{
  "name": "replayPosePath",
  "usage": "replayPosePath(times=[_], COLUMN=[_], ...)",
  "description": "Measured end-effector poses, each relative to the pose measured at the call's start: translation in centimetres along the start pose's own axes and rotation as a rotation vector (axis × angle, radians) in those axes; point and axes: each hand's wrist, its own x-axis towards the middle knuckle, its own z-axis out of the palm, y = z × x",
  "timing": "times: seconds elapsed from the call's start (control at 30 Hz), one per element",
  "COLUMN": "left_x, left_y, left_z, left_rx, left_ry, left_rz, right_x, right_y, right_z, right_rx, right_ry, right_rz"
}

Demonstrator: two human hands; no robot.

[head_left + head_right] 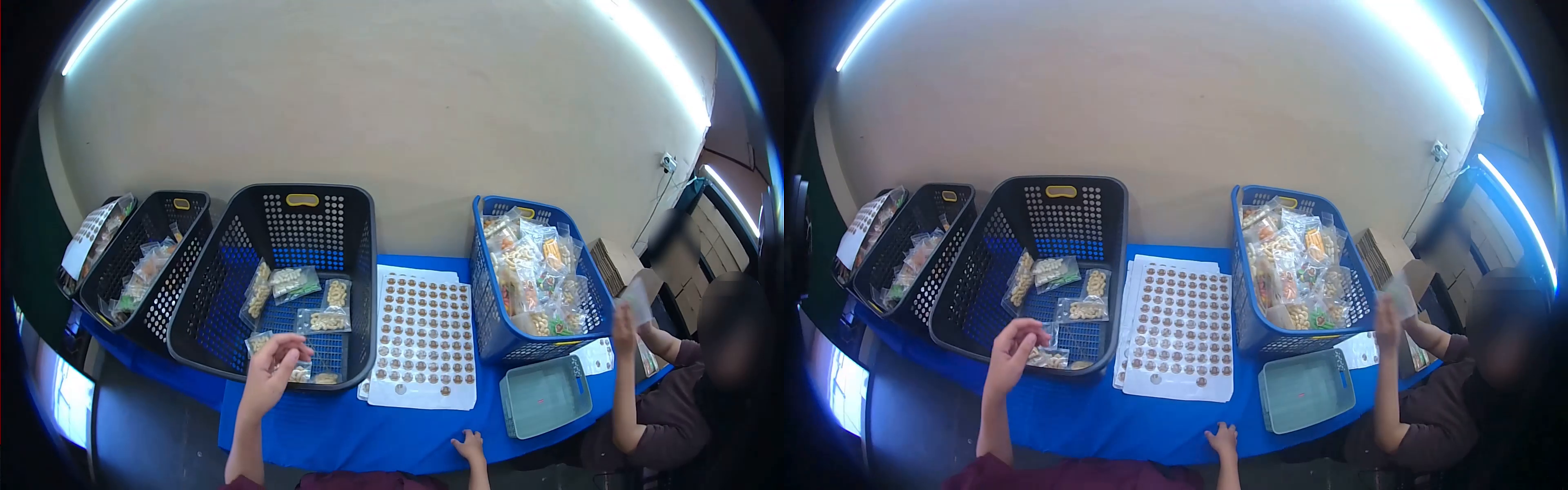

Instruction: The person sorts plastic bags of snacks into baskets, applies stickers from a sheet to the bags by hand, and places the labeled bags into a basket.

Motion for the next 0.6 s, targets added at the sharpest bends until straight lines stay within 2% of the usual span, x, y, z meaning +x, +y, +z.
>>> replayPosePath(times=[0.07, 0.17, 0.3, 0.37, 0.47, 0.57, 0.6], left_x=[1.0, 1.7, 3.2, 4.5, 7.0, 10.9, 12.7], left_y=[0.3, 0.7, 0.8, 2.0, 2.3, 0.9, -0.4], left_z=[-1.5, -2.6, -3.6, -4.4, -6.1, -6.7, -6.6], left_rx=[0.036, 0.091, 0.282, 0.386, 0.446, 0.559, 0.647], left_ry=[-0.003, -0.054, -0.213, -0.397, -0.621, -0.657, -0.674], left_rz=[0.020, 0.040, 0.133, 0.121, 0.063, 0.083, 0.117], right_x=[0.4, -1.2, -2.4, -1.6, -1.9, -1.7, -1.5], right_y=[-1.4, -6.0, -10.2, -9.8, -11.5, -11.5, -11.5], right_z=[1.0, 1.9, 5.4, 8.8, 9.5, 10.5, 10.7], right_rx=[-0.027, 0.169, 0.107, -0.003, 0.109, 0.262, 0.222], right_ry=[-0.030, -0.068, -0.165, -0.174, -0.129, -0.069, -0.067], right_rz=[-0.118, -0.245, -0.236, -0.243, -0.093, 0.006, 0.007])
